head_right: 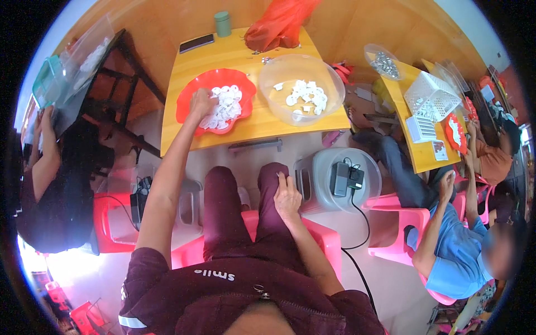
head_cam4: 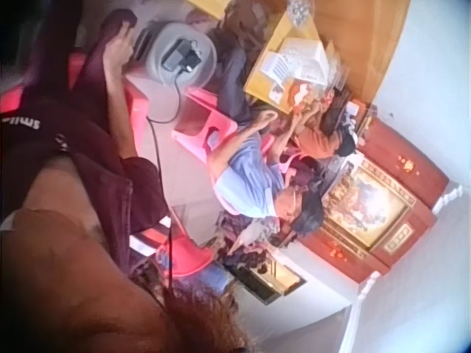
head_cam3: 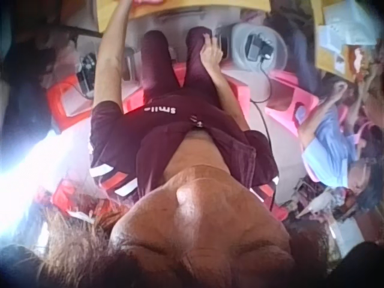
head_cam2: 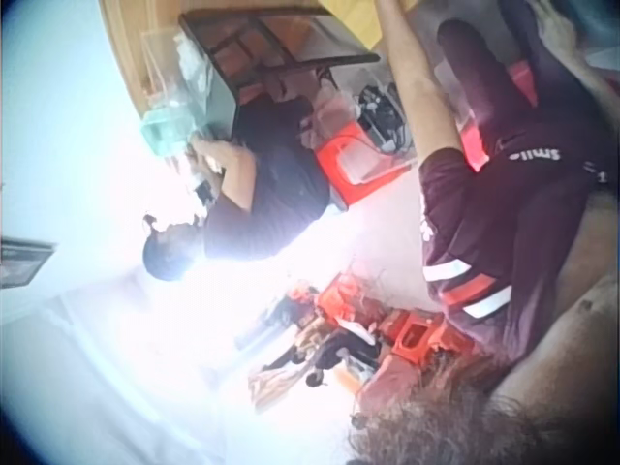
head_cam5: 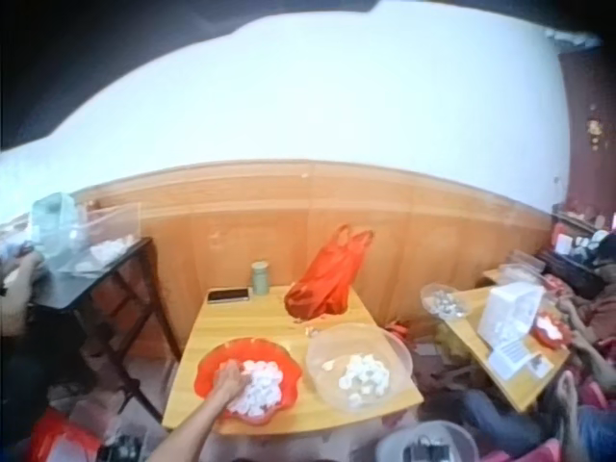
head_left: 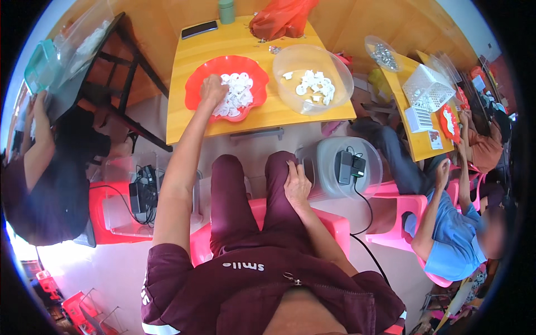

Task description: Assembling small white plastic battery components using a handheld tool.

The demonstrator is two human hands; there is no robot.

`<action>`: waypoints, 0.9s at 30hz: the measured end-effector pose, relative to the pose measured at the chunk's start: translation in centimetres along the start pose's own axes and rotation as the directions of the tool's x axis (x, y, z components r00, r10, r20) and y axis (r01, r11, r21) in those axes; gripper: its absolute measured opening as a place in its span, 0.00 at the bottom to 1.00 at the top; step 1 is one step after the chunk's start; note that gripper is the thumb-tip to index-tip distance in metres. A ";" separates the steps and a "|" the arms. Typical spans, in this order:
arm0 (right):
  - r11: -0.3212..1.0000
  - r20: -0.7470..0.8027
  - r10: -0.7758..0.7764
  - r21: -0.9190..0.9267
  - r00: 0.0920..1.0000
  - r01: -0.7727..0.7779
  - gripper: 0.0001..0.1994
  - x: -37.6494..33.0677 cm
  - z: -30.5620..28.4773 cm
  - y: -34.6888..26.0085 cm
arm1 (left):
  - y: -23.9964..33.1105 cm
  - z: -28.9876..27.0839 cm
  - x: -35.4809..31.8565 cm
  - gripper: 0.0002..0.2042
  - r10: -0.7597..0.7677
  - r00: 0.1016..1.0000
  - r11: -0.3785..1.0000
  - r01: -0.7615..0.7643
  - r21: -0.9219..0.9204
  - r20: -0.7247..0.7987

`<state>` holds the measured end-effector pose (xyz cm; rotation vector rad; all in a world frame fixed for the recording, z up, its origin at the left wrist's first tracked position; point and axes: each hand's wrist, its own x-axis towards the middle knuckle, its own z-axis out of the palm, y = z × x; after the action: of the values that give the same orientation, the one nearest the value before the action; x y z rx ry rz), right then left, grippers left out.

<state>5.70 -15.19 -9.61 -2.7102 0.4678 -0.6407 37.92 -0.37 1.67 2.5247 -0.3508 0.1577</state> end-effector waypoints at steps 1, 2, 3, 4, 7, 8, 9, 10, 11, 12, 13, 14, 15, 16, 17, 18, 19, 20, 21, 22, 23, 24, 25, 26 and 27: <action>1.000 0.001 0.003 0.008 1.000 -0.003 0.17 -0.1 0.0 0.1 | 0.4 0.2 0.2 0.10 -0.018 1.000 0.998 0.017 0.061 0.016; 1.000 0.001 0.006 0.016 1.000 -0.006 0.17 -0.2 0.2 0.3 | 0.7 0.3 0.3 0.10 -0.036 0.999 0.992 0.032 0.122 0.029; 1.000 0.006 0.007 0.013 1.000 -0.007 0.17 -0.3 0.3 0.5 | 0.9 0.4 0.3 0.10 -0.032 0.999 0.991 0.028 0.133 0.030; 1.000 -0.001 0.009 0.008 1.000 -0.009 0.17 -0.3 0.3 0.5 | 0.6 0.4 0.5 0.10 -0.025 0.999 0.992 0.021 0.128 0.028; 1.000 0.014 0.004 0.018 1.000 -0.004 0.18 -0.3 0.2 0.2 | -0.7 0.6 0.9 0.09 0.012 0.999 0.995 -0.009 0.101 -0.034; 1.000 0.009 0.007 0.014 1.000 -0.008 0.18 -0.3 0.2 0.3 | -0.6 0.6 0.9 0.09 0.019 0.999 0.995 -0.016 0.098 -0.033; 1.000 0.002 0.010 0.020 1.000 -0.010 0.17 -0.3 0.1 0.3 | -0.6 0.5 0.7 0.09 0.015 0.997 0.999 -0.012 0.043 -0.082; 0.999 -0.001 0.012 0.031 1.000 -0.012 0.17 -0.3 0.1 0.3 | -0.4 0.0 0.5 0.09 0.006 0.992 1.000 -0.007 -0.008 -0.129; 0.999 -0.001 0.012 0.033 1.000 -0.012 0.17 -0.3 0.2 0.3 | -0.6 -0.4 0.7 0.09 0.007 0.991 1.000 -0.007 -0.006 -0.130; 0.999 -0.013 0.007 0.043 1.000 -0.006 0.17 -0.2 0.3 0.3 | -0.9 -1.1 1.0 0.09 0.031 0.987 0.996 -0.044 -0.078 -0.155; 0.999 -0.023 0.002 0.049 1.000 -0.001 0.16 -0.1 0.2 0.3 | -0.8 -1.8 1.0 0.08 0.053 0.982 0.985 -0.081 -0.151 -0.179; 0.999 -0.020 0.001 0.051 1.000 0.000 0.16 -0.1 0.1 0.2 | -0.7 -2.3 0.7 0.08 0.049 0.983 0.986 -0.077 -0.149 -0.179; 0.999 -0.007 0.013 0.048 1.000 -0.013 0.16 -0.1 -0.1 0.1 | -0.5 -2.6 0.3 0.08 0.007 0.997 0.850 -0.043 -0.524 -0.071; 0.999 0.005 0.026 0.047 1.000 -0.026 0.16 0.0 -0.3 -0.1 | 0.2 -3.5 -0.5 0.08 0.009 0.999 0.584 0.030 -0.811 0.044; 0.995 0.008 0.064 0.071 0.998 -0.064 0.14 -0.1 -0.2 0.2 | 2.0 -4.3 -2.2 0.09 0.039 0.985 0.393 0.142 -0.908 0.171; 0.987 -0.001 0.103 0.121 0.995 -0.102 0.13 0.0 -0.4 0.1 | 3.9 -5.1 -4.8 0.10 0.090 0.955 0.189 0.263 -0.946 0.283; 0.976 -0.007 0.134 0.173 0.991 -0.131 0.12 0.3 -0.7 0.0 | 5.0 -5.3 -7.3 0.11 0.174 0.928 0.022 0.333 -0.943 0.331; 0.939 0.057 0.210 0.267 0.976 -0.217 0.12 0.6 -0.9 0.3 | 5.9 -5.1 -9.7 0.12 0.265 0.895 -0.142 0.405 -0.903 0.360; 0.868 0.058 0.216 0.447 0.975 -0.218 0.13 0.9 -0.6 0.7 | 6.1 -4.2 -11.9 0.13 0.351 0.859 -0.248 0.470 -0.847 0.374; 0.763 0.063 0.220 0.610 0.974 -0.212 0.14 1.3 -0.2 0.9 | 6.1 -3.2 -13.9 0.14 0.433 0.821 -0.343 0.531 -0.775 0.371; 0.613 0.166 0.287 0.725 0.943 -0.314 0.16 2.4 -1.8 -0.5 | 6.3 -2.2 -15.7 0.15 0.446 0.791 -0.397 0.594 -0.700 0.418; 0.471 0.219 0.312 0.810 0.924 -0.351 0.17 3.5 -3.8 -2.0 | 6.6 -1.5 -17.2 0.16 0.461 0.759 -0.447 0.646 -0.618 0.460; 0.315 0.272 0.336 0.870 0.902 -0.380 0.18 4.4 -5.7 -3.3 | 6.8 -0.3 -18.5 0.16 0.447 0.752 -0.503 0.659 -0.559 0.485; 0.297 0.207 0.309 0.906 0.928 -0.301 0.20 5.4 -7.6 -4.6 | 6.9 0.8 -19.6 0.17 0.436 0.740 -0.556 0.669 -0.494 0.512; 0.428 0.124 0.228 0.878 0.966 -0.213 0.21 6.2 -9.3 -5.6 | 7.0 1.5 -20.5 0.17 0.432 0.729 -0.597 0.672 -0.438 0.531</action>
<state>7.89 -14.68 2.66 -1.5783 0.3335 -0.5903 16.36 -2.44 0.33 0.1919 -0.0146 -0.9341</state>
